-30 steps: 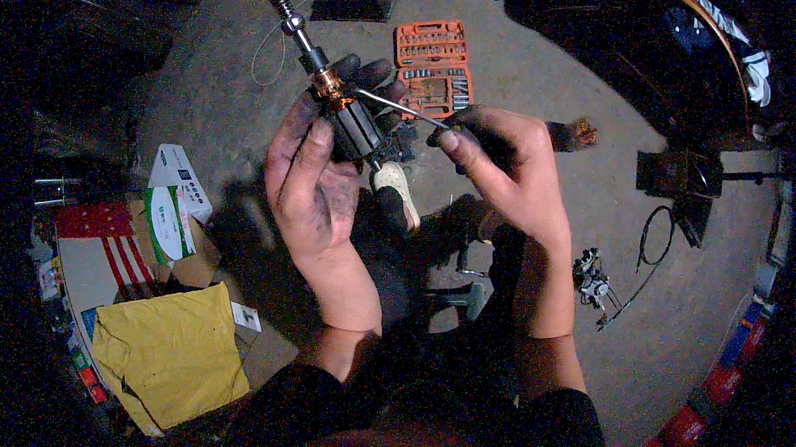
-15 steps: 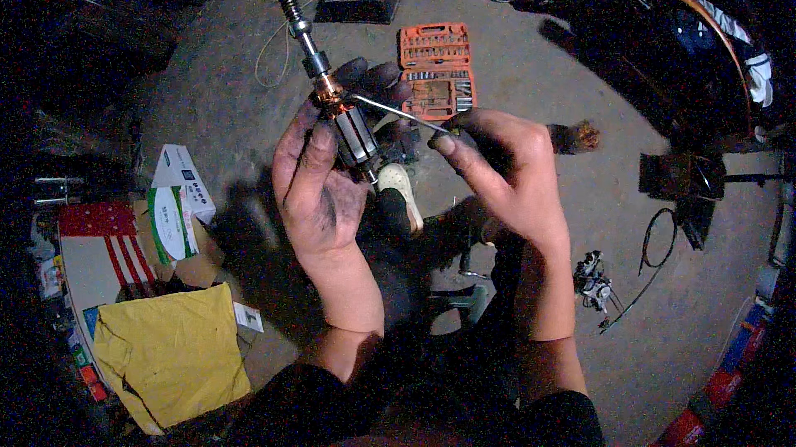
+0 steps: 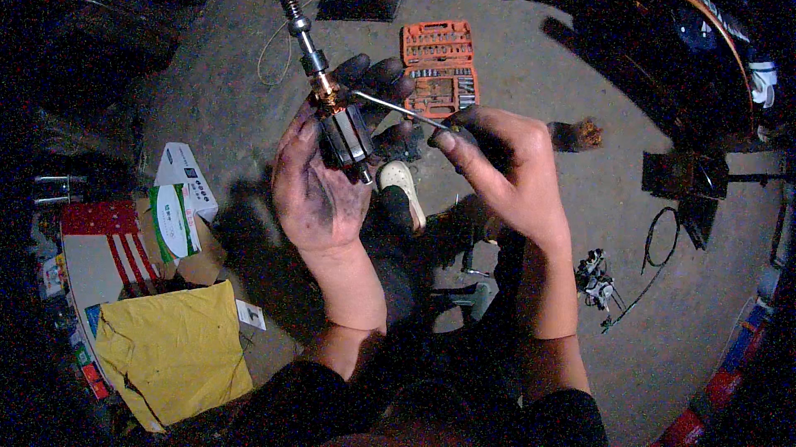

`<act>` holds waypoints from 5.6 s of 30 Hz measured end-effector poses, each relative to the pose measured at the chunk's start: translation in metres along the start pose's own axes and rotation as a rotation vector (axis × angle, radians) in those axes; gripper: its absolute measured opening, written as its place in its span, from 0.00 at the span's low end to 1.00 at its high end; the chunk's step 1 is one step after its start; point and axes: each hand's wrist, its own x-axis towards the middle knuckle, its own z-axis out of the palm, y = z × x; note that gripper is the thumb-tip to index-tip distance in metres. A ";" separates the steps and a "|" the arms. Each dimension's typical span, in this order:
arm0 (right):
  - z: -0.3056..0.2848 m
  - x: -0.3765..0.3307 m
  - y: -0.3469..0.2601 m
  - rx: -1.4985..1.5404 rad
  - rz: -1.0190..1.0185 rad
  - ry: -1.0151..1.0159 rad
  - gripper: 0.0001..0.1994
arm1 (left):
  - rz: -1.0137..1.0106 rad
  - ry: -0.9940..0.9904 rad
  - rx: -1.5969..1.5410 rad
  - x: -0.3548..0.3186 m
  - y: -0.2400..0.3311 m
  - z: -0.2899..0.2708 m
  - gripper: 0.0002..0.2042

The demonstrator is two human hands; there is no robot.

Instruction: The person sits on a stool in a workshop and assembles a mechanical component, likely a starter motor. They use a screwdriver to tighten screws on a copper-wound assembly and attach a metal ring. The person handles the component with both hands, adjusting parts and using tools to secure them.

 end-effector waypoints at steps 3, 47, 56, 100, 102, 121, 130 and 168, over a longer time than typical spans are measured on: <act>0.002 -0.002 -0.003 0.067 0.029 0.027 0.10 | -0.013 0.084 -0.052 0.001 -0.002 0.007 0.25; 0.016 -0.005 -0.018 -0.040 0.071 0.052 0.12 | -0.163 0.034 -0.611 -0.001 0.002 -0.005 0.30; 0.015 -0.005 -0.027 -0.026 0.147 0.051 0.12 | -0.146 0.033 -0.582 0.003 -0.001 -0.007 0.30; 0.032 -0.006 -0.008 0.194 0.202 -0.002 0.10 | 0.010 0.173 0.114 0.002 -0.001 -0.012 0.24; 0.039 -0.009 0.001 0.246 0.192 0.006 0.10 | 0.008 0.299 0.172 -0.001 -0.002 -0.008 0.24; 0.062 -0.012 0.015 0.102 0.192 -0.091 0.10 | 0.092 0.493 0.403 -0.007 -0.004 -0.008 0.15; 0.065 -0.009 0.010 -0.067 0.010 0.004 0.08 | 0.047 0.295 0.588 -0.005 0.002 -0.012 0.13; 0.066 -0.017 0.015 1.111 0.854 -0.436 0.19 | 0.007 0.349 0.387 0.002 -0.008 -0.035 0.13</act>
